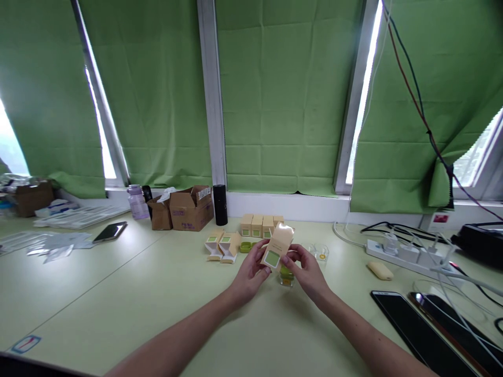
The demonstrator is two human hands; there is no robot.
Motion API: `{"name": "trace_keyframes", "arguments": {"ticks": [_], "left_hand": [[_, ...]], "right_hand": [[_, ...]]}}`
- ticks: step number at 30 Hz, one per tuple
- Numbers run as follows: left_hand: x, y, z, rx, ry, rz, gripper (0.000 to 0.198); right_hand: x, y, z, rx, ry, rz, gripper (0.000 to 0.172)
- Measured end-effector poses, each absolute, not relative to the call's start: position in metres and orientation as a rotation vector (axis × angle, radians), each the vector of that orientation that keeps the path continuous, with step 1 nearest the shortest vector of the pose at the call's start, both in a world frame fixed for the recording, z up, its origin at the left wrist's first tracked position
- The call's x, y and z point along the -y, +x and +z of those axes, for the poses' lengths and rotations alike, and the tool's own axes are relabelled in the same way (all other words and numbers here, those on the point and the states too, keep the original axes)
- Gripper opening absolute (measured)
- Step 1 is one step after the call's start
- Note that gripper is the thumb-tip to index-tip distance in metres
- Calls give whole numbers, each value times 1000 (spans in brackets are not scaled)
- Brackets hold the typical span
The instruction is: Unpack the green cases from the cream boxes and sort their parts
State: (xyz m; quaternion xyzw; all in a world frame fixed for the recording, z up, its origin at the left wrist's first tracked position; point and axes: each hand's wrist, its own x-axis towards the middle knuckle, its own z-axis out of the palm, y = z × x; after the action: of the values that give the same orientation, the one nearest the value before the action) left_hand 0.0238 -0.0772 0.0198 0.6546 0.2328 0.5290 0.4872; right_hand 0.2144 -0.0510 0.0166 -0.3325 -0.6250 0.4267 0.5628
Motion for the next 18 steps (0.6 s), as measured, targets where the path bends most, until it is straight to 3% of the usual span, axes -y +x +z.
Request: {"name": "trace_keyframes", "arguments": {"ticks": [18], "left_hand": [[79, 25, 25, -571, 1586, 1333, 56]], "right_hand": [[55, 209, 18, 1401, -809, 1070, 53]]}}
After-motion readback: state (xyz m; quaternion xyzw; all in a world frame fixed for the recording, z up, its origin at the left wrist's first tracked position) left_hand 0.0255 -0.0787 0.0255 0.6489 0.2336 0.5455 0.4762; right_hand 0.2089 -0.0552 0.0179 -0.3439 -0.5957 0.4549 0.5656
